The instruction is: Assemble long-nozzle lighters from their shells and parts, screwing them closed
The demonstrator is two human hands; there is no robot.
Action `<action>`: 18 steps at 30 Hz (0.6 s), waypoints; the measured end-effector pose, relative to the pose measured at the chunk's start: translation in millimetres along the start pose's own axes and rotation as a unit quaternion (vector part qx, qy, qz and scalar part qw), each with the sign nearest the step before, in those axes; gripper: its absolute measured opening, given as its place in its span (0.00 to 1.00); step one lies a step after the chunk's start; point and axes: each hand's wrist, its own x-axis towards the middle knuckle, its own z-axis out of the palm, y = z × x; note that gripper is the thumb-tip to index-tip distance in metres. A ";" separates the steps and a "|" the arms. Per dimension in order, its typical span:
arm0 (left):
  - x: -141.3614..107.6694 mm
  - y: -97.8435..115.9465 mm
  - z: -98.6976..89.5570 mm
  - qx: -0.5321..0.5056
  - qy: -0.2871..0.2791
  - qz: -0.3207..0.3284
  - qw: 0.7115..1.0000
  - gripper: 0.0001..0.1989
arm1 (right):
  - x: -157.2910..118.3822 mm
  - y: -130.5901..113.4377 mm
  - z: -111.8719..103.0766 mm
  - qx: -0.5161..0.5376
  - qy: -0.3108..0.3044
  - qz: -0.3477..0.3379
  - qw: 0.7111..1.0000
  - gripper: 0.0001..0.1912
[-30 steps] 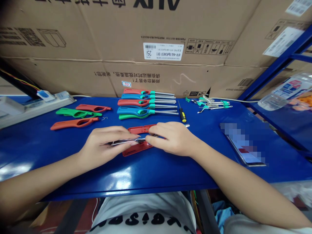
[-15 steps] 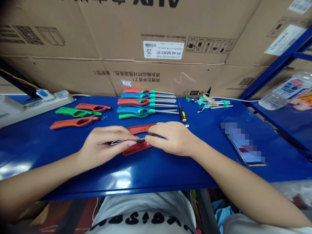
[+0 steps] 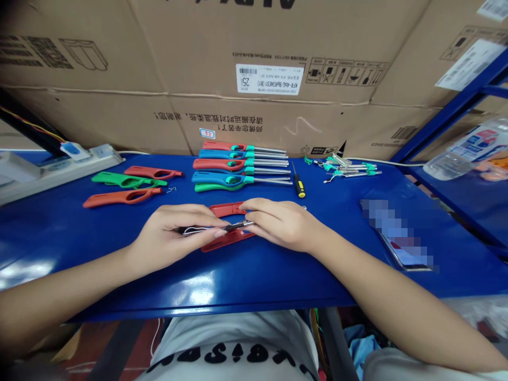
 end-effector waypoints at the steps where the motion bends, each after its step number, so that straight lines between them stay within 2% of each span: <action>1: -0.7 -0.5 0.7 0.001 -0.002 -0.002 1.000 0.07 | 1.5 -0.8 -0.6 -0.008 0.005 -0.009 1.000 0.06; 4: -2.9 -2.0 3.1 0.002 -0.009 0.001 1.000 0.08 | 8.4 -4.8 -4.8 -0.037 0.012 -0.037 0.999 0.04; 10: -4.9 -1.8 5.7 0.013 0.007 0.016 1.000 0.08 | 15.1 -10.6 -10.1 -0.078 -0.024 -0.039 0.996 0.09; 12: -4.5 -1.6 5.6 0.005 0.013 -0.009 1.000 0.08 | 14.2 -10.4 -8.3 -0.061 -0.037 -0.028 0.997 0.11; 15: -3.1 -1.7 5.9 -0.030 0.016 -0.080 0.996 0.05 | 12.6 -8.8 -4.8 -0.035 -0.054 -0.008 0.998 0.11; 18: -1.6 -2.2 6.7 -0.068 0.015 -0.127 0.989 0.04 | 11.8 -6.8 -2.6 -0.031 -0.043 -0.006 0.999 0.10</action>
